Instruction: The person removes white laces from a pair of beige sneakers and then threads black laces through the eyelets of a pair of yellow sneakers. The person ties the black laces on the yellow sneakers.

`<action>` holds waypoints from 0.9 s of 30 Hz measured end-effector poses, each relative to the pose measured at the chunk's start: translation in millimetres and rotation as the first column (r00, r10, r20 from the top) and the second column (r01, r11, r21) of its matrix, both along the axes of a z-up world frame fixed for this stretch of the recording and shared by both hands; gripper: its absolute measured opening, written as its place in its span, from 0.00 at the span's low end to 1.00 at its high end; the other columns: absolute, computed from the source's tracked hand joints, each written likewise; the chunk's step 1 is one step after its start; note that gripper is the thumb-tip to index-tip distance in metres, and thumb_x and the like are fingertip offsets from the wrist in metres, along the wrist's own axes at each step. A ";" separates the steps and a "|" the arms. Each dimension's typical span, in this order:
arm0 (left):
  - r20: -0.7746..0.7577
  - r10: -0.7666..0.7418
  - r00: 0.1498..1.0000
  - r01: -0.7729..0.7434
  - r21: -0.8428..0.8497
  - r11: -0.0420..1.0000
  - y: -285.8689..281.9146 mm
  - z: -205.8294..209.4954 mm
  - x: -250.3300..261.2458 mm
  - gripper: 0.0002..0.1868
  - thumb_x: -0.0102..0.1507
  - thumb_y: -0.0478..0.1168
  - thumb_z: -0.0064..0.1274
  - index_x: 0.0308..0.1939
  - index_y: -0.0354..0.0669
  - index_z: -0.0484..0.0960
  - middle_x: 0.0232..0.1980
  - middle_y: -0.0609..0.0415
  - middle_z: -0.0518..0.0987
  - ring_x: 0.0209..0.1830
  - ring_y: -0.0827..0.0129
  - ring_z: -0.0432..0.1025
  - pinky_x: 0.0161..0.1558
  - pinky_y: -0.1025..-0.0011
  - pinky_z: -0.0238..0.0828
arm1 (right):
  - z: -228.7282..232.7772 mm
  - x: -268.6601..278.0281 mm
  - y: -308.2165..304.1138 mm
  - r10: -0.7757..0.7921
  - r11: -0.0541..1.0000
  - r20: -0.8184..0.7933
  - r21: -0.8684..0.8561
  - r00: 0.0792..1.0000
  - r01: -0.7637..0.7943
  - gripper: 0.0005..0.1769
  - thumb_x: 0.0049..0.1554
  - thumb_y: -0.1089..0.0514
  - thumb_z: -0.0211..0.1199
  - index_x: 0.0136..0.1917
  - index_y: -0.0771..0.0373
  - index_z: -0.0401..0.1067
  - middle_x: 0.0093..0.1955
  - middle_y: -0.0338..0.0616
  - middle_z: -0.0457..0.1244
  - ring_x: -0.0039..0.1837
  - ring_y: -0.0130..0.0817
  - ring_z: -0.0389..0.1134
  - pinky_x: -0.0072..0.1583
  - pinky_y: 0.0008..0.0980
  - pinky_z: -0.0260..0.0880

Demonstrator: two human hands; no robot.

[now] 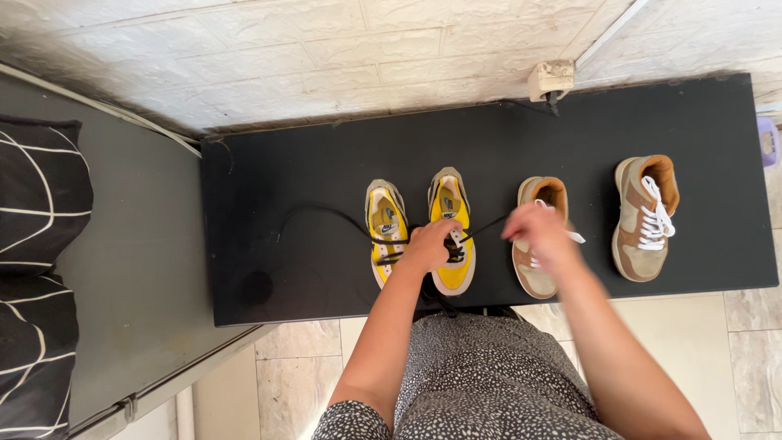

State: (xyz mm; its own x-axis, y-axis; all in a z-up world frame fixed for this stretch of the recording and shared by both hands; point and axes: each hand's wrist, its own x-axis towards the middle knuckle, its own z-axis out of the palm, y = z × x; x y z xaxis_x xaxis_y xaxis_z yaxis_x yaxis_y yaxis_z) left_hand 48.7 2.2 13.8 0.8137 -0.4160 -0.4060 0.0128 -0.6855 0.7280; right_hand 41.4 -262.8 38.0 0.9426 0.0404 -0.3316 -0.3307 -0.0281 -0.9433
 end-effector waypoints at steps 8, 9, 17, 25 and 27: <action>-0.054 -0.036 0.998 0.039 0.063 0.997 -11.5 -20.6 9.1 0.17 0.57 0.45 0.57 0.50 0.57 0.88 0.70 0.55 0.70 0.73 0.58 0.60 0.68 0.56 0.56 | 98.5 39.1 -59.0 -0.413 0.755 0.008 0.563 0.911 0.338 0.28 0.68 0.45 0.36 0.41 0.62 0.71 0.42 0.47 0.69 0.44 0.36 0.72 0.51 0.35 0.75; -0.061 -0.028 0.998 0.034 0.095 0.995 -14.0 -25.6 7.0 0.15 0.59 0.51 0.59 0.49 0.57 0.89 0.70 0.55 0.71 0.73 0.59 0.61 0.67 0.55 0.57 | 87.6 37.5 -52.2 -0.312 0.903 0.038 0.321 0.949 0.284 0.20 0.68 0.52 0.40 0.45 0.60 0.70 0.43 0.47 0.69 0.44 0.35 0.71 0.47 0.33 0.71; -0.163 0.179 0.970 -0.208 -0.188 0.960 -18.9 -51.7 9.0 0.27 0.69 0.62 0.37 0.55 0.54 0.86 0.66 0.51 0.74 0.67 0.56 0.69 0.65 0.60 0.64 | -65.7 -23.2 60.2 0.093 0.956 -0.308 -0.237 0.947 -0.171 0.17 0.52 0.52 0.73 0.50 0.63 0.75 0.42 0.41 0.70 0.42 0.26 0.70 0.44 0.29 0.73; -0.239 0.180 0.954 -0.246 -0.290 0.925 -11.0 -42.5 6.0 0.32 0.73 0.63 0.26 0.54 0.51 0.85 0.59 0.47 0.82 0.63 0.57 0.74 0.66 0.63 0.66 | -76.6 -24.4 77.0 -0.133 0.989 -0.106 -0.077 0.985 0.125 0.04 0.59 0.64 0.66 0.47 0.66 0.75 0.37 0.42 0.67 0.37 0.28 0.65 0.40 0.28 0.65; -0.128 0.159 0.979 -0.186 -0.247 0.951 -9.5 -40.1 5.7 0.34 0.74 0.62 0.25 0.51 0.50 0.87 0.59 0.46 0.79 0.63 0.55 0.72 0.66 0.63 0.65 | -53.8 -15.0 68.0 -0.243 0.963 -0.111 0.094 0.964 0.253 0.02 0.60 0.65 0.61 0.48 0.63 0.72 0.40 0.40 0.66 0.39 0.28 0.67 0.43 0.29 0.70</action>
State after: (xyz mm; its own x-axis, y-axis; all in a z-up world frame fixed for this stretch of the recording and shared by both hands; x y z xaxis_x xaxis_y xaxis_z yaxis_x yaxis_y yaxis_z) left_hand 54.5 -7.3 -26.3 0.8407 -0.3744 -0.3911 0.2001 -0.4564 0.8670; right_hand 26.4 -194.7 -15.8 0.8905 -0.1507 -0.4292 -0.4055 0.1650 -0.8991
